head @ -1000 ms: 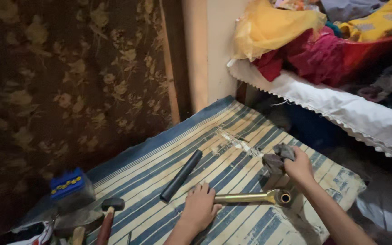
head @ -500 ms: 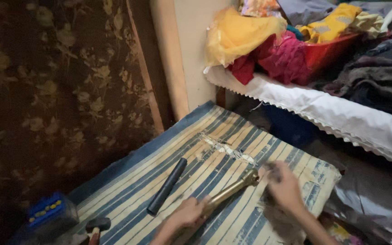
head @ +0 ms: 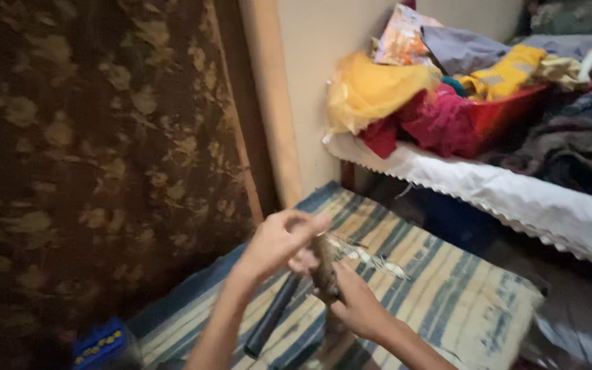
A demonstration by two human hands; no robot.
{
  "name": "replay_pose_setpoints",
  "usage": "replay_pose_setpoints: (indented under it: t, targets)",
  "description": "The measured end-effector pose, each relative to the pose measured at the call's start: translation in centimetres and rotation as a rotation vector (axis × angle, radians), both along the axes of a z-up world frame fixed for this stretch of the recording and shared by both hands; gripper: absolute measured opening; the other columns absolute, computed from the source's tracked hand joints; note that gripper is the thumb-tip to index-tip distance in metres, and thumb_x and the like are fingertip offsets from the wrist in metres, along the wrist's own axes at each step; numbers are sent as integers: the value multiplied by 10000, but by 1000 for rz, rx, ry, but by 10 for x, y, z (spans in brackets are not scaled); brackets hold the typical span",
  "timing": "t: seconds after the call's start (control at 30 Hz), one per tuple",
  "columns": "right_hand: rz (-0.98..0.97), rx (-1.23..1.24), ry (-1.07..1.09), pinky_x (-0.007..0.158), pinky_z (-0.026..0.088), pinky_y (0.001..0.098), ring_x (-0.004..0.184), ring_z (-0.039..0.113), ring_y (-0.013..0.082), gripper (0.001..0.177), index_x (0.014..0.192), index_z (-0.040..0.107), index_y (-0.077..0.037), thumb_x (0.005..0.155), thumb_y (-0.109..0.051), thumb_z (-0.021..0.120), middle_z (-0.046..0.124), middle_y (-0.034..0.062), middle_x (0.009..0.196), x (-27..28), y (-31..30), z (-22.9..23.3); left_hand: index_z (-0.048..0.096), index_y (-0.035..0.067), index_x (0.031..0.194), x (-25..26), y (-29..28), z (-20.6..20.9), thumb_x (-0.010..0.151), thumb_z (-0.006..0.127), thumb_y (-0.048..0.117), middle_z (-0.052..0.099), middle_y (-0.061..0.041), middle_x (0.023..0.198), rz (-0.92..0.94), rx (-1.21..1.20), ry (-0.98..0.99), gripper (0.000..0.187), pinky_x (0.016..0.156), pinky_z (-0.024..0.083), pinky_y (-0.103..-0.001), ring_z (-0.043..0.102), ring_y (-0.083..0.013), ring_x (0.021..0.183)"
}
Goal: The person wipes metal parts and a pipe with a cloth, attaches a bearing onto the metal rod, and slides the rod into the pipe by hand.
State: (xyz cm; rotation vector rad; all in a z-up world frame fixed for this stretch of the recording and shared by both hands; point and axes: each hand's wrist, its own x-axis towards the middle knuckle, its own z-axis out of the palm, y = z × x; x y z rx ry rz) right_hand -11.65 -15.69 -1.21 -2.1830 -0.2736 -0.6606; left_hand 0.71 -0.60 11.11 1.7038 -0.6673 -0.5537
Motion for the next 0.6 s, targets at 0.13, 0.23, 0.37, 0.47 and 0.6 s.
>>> replay_pose_setpoints:
  t: [0.13,0.23,0.37,0.47,0.6]
  targets:
    - [-108,308,388,649,505,345,702,563,154,300,937,612,22,900,-223,782,611,86,757,29,13,-11,656,47,1219,-4,-5,-76,937,684,467,690,-59,1104,-17,-275,-142,506,862,546,-264,675,-87,968]
    - [-12,369,337,653,520,307,732,583,89,337,1053,651,-11,866,-267,766,665,15,796,35,15,-16,669,33,1221,-4,9,-120,981,623,474,654,-39,1056,35,-355,95,504,862,495,-250,612,-88,957]
    - [-7,249,536,691,532,322,755,611,150,327,1067,644,28,933,-259,724,655,109,831,34,6,3,644,73,1197,-5,20,-116,937,679,352,686,-6,1025,58,-378,113,383,835,500,-250,629,-88,934]
    - [126,108,427,845,566,280,952,722,132,406,1180,620,-9,806,-112,740,753,86,1028,27,-4,13,631,6,1082,-3,11,-102,868,796,179,717,-47,946,130,-236,-168,321,773,524,-292,621,-115,854]
    - [65,360,231,898,547,377,1032,688,243,500,1244,624,32,750,-12,688,712,154,1164,43,-31,36,629,49,1116,-8,20,-89,860,767,107,740,-5,1019,95,-393,-54,296,840,527,-258,657,-68,938]
